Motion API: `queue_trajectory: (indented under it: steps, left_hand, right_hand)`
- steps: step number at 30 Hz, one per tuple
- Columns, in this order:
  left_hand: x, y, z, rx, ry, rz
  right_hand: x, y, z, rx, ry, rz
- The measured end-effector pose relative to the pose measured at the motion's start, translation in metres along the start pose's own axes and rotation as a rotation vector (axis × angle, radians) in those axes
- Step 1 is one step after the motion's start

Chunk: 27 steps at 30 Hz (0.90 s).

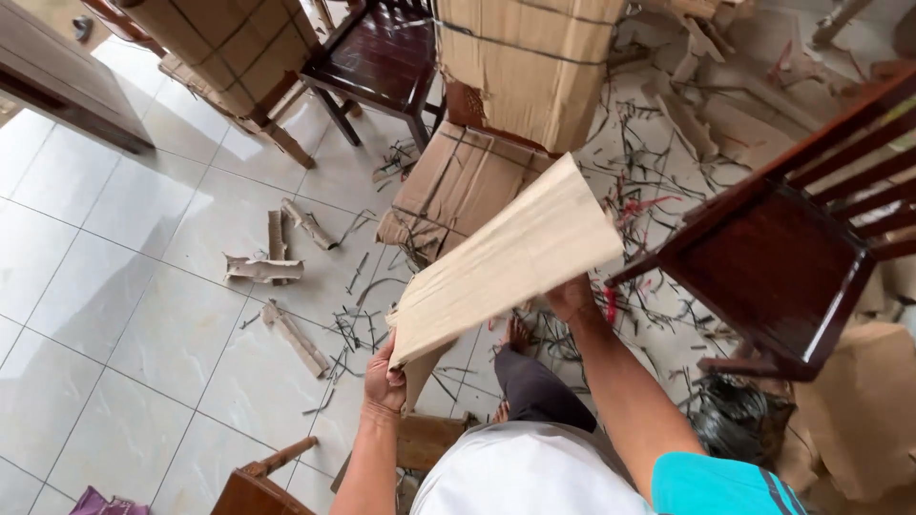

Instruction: Wrapping a wooden chair with cardboard and securing it with plastic ties for protection.

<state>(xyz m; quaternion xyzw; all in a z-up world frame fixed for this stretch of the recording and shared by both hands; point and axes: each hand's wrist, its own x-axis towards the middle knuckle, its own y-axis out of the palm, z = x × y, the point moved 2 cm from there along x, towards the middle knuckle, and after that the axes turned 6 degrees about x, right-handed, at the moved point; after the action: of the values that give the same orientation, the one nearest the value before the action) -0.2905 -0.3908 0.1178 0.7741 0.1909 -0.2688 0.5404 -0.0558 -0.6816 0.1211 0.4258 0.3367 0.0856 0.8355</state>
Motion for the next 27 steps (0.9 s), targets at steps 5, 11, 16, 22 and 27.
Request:
queue_trajectory:
  steps: [5,11,16,22,27]
  left_hand:
    - [0.040,0.023,-0.030,-0.057,-0.053,0.078]
    - [0.094,0.054,-0.073,0.290,0.066,-0.349]
    - [0.156,-0.023,-0.111,0.401,0.275,-0.690]
    - [0.197,-0.009,-0.113,0.410,0.221,-0.679]
    - [0.223,0.000,-0.140,0.589,0.059,-0.623]
  right_hand:
    - [0.045,0.039,0.031,0.018,-0.012,0.044]
    - [0.136,0.038,0.091,-0.256,-0.183,0.099]
    - [0.144,0.087,0.139,-0.717,-0.482,-0.084]
    - [0.131,0.151,0.143,-0.747,-0.528,-0.122]
    - [0.150,0.162,0.135,-0.795,-0.554,-0.099]
